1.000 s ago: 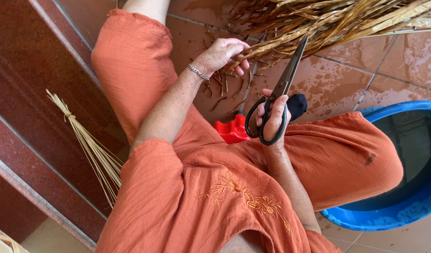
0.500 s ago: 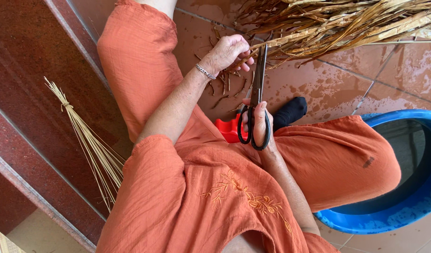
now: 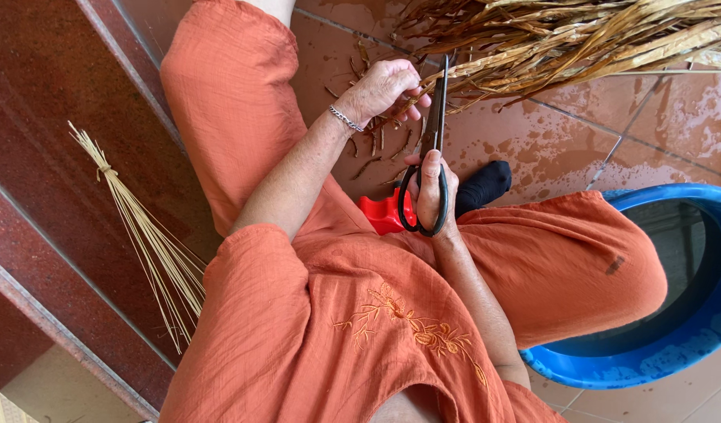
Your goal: The person sits on a tiled floor and washes bundles of dried plant stalks in a blue basin of water. After rinsing, the person uses scissors to trim the stalks into smaller pieces, placing the cut pieces on the floor.
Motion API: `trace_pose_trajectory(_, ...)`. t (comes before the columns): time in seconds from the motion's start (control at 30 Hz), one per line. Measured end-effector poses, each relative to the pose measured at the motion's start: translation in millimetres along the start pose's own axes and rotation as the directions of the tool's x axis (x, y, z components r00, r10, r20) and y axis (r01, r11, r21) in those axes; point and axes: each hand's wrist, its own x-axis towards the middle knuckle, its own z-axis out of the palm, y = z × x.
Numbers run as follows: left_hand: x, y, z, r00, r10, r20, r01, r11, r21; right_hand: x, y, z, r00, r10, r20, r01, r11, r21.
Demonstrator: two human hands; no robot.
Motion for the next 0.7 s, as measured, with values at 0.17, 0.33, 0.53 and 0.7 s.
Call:
trace_pose_trajectory(0.17, 3.8, -3.8, 3.4, 1.000, 0.024, 0.007, -0.025, 0.999, 0.035, 5.1, -2.8, 2.6, 0.998, 0.056, 0.011, -0.056, 0.998, -0.008)
trace_pose_trajectory(0.33, 7.8, -12.1, 0.5, 0.998, 0.052, 0.025, -0.053, 0.996, 0.076, 18.4, -11.4, 0.4, 0.982, 0.166, 0.090, -0.183, 0.955, 0.235)
trace_pose_trajectory(0.53, 6.5, -10.0, -0.4, 0.999, 0.042, -0.001, -0.041, 0.994, 0.098, 16.0, -14.2, 1.7, 0.994, 0.095, 0.056, -0.104, 0.978, 0.183)
trace_pose_trajectory(0.7, -7.9, 4.3, -0.1, 0.990, -0.068, -0.123, 0.082, 0.991, 0.108, 17.8, -17.1, -7.2, 1.000, 0.015, -0.006, -0.014, 0.990, 0.138)
